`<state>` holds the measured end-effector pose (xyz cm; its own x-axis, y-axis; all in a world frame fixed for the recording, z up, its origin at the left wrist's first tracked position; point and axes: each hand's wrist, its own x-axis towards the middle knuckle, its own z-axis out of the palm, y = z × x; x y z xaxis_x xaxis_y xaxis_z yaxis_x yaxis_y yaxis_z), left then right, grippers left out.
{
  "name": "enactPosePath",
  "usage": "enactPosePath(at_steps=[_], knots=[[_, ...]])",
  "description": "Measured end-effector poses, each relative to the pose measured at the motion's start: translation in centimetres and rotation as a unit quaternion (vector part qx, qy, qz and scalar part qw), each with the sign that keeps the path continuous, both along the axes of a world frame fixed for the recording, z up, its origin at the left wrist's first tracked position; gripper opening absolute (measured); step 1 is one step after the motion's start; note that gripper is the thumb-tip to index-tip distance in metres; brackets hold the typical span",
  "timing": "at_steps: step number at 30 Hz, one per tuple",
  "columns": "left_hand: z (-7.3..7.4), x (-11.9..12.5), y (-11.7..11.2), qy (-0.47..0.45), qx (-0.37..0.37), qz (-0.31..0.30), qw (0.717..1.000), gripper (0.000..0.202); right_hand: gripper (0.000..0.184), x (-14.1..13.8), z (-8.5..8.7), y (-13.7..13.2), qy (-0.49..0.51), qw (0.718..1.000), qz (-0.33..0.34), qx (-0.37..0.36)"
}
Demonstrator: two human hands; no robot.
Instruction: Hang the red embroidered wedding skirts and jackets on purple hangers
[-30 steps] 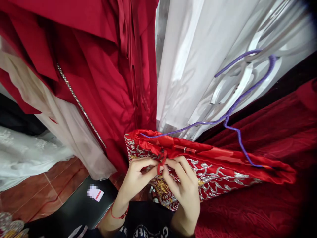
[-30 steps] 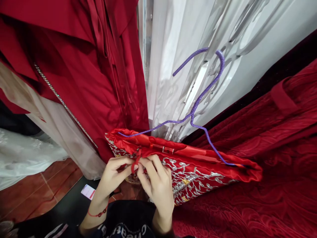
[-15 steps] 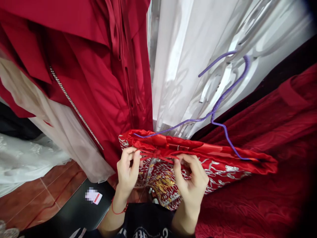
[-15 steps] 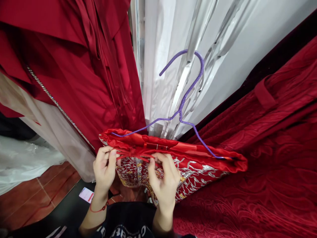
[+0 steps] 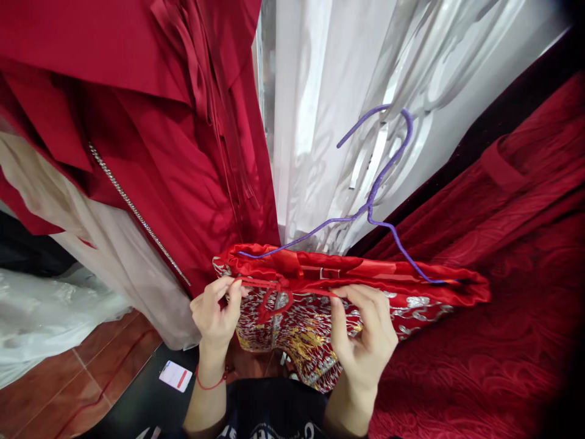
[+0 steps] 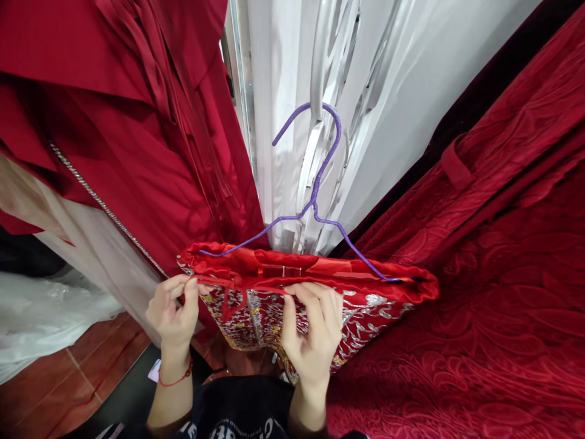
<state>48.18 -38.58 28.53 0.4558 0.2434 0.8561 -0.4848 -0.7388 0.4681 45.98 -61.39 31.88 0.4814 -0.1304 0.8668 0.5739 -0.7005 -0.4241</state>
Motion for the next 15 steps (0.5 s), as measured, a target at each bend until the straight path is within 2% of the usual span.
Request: enactPosePath(at_steps=[4,11,15], knots=[[-0.3,0.2,0.8,-0.01,-0.014,0.011,1.0,0.012,0.021,-0.2,-0.1,-0.3,-0.03,0.999,-0.032,0.0],[-0.1,2.0,1.8,-0.086,0.077,0.106,0.988,0.016,0.021,0.0,-0.7,-0.7,-0.045,0.994,-0.1,-0.014],[-1.1,2.8,2.0,-0.057,0.049,0.121,0.99,0.018,0.018,-0.6,0.0,-1.1,-0.035,0.996,-0.069,-0.05]])
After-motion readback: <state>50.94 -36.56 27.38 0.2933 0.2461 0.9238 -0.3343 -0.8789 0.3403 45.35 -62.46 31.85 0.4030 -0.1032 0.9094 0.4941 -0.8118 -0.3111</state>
